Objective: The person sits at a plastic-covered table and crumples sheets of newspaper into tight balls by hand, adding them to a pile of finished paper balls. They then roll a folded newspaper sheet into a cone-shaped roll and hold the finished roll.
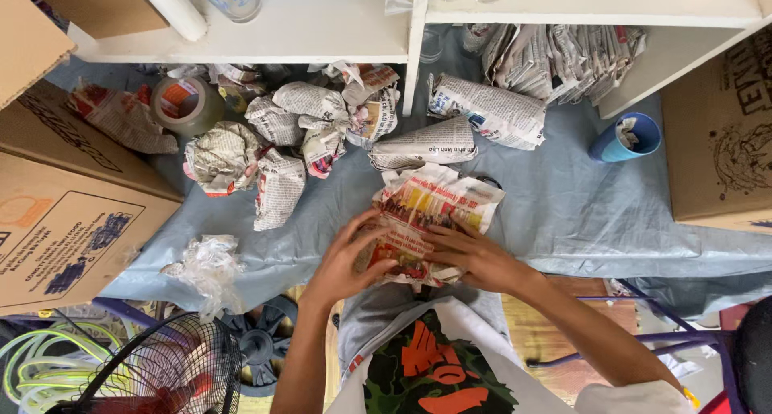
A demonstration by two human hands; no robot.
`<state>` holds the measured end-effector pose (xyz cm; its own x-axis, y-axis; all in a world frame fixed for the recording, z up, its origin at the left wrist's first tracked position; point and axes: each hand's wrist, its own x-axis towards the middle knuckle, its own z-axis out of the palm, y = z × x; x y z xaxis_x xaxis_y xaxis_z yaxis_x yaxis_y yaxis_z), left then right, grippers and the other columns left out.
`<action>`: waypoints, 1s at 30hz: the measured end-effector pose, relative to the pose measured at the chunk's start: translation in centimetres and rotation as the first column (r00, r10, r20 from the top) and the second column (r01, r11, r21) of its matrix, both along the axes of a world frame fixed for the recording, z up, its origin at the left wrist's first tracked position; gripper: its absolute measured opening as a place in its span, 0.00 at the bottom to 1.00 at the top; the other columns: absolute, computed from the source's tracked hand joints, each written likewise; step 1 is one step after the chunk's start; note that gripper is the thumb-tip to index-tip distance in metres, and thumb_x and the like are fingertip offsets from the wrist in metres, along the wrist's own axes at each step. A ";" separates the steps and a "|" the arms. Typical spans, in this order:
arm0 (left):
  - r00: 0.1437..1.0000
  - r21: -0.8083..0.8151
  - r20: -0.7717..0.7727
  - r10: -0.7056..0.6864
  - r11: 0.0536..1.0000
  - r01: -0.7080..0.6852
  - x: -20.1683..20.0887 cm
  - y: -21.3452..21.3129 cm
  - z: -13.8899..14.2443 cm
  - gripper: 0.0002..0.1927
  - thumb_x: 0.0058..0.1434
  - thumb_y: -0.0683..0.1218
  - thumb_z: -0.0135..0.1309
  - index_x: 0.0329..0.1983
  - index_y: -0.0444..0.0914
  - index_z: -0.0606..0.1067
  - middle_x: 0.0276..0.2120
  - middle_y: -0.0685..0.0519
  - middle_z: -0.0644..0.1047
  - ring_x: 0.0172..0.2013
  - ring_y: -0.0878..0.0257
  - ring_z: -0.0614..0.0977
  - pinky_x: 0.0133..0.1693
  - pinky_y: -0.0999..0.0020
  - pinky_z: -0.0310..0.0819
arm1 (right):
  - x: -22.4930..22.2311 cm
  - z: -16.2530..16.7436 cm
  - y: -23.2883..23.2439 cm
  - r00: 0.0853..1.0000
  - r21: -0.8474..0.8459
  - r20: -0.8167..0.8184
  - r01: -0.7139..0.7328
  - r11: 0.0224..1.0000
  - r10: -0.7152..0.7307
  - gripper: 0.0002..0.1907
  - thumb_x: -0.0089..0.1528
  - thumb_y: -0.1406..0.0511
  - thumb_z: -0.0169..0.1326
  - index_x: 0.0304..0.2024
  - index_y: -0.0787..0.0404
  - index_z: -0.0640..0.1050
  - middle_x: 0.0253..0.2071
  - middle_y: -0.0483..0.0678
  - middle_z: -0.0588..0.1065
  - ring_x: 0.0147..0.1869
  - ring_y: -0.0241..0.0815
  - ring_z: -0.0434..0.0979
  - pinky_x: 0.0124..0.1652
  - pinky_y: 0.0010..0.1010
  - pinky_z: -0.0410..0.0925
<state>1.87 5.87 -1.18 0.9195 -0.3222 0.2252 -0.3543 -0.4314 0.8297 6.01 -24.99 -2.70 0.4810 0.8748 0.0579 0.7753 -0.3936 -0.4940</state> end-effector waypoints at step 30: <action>0.959 0.044 -0.119 0.258 0.966 -0.254 1.6 -3.0 -5.3 0.19 0.59 0.48 0.66 0.49 0.35 0.77 0.45 0.46 0.78 0.49 0.49 0.73 0.54 0.57 0.62 | -1.6 -0.4 -0.9 0.269 0.117 -0.595 0.961 0.250 -0.757 0.39 0.62 0.70 0.59 0.71 0.56 0.55 0.50 0.58 0.78 0.51 0.43 0.82 0.46 0.35 0.76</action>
<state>3.51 2.84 -6.47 0.9920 -0.0769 0.1001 -0.1256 -0.5177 0.8463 4.38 -25.90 -3.13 0.9738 -0.1808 -0.1381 -0.1995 -0.3872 -0.9001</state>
